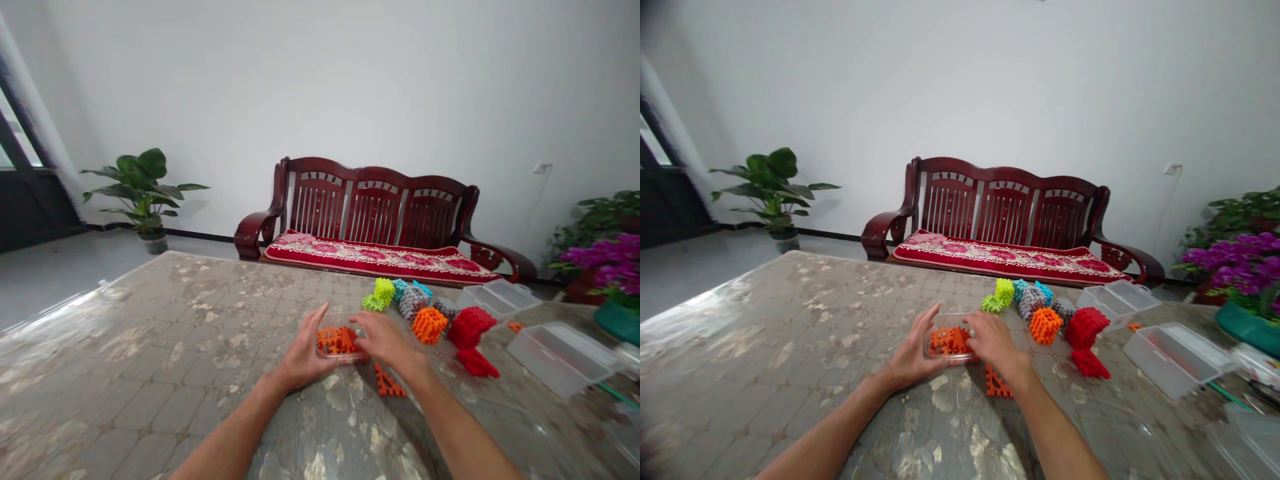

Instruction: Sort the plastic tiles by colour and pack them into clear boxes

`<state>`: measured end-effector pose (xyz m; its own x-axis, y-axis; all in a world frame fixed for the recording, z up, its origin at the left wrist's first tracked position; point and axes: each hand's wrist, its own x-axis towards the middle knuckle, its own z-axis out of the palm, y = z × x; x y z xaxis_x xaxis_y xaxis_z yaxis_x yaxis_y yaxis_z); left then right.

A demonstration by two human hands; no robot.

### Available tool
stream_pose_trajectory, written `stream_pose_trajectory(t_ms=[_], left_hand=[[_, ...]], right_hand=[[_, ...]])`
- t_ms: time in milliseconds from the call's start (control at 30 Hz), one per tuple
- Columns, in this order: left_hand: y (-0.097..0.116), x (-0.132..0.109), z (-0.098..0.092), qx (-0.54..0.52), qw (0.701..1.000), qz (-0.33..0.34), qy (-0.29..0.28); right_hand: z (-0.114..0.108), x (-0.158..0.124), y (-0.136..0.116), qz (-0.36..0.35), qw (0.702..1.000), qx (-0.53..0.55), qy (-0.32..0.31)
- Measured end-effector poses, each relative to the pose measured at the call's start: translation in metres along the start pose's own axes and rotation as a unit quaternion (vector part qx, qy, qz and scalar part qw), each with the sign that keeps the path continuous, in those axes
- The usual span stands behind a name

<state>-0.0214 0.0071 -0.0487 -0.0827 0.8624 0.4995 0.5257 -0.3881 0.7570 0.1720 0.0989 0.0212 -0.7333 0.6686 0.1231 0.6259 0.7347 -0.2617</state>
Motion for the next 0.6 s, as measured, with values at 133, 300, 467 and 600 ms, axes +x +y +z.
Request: stream_pose_trajectory(t_ms=[133,300,467,600], left_hand=[[0.0,0.0,0.0,-0.001,1.0,-0.003,-0.004],[-0.003,0.0,0.001,-0.002,1.0,-0.007,-0.009],[-0.005,-0.001,0.001,0.01,1.0,0.001,-0.005],[-0.005,-0.001,0.0,0.015,1.0,0.007,-0.003]], right_hand=[[0.008,-0.004,0.007,0.013,0.999,0.031,0.025],[0.0,-0.009,0.003,0.011,0.995,0.084,0.047],[-0.001,0.001,-0.013,-0.073,0.996,0.039,0.02],[0.006,0.009,-0.022,-0.105,0.994,-0.009,-0.033]])
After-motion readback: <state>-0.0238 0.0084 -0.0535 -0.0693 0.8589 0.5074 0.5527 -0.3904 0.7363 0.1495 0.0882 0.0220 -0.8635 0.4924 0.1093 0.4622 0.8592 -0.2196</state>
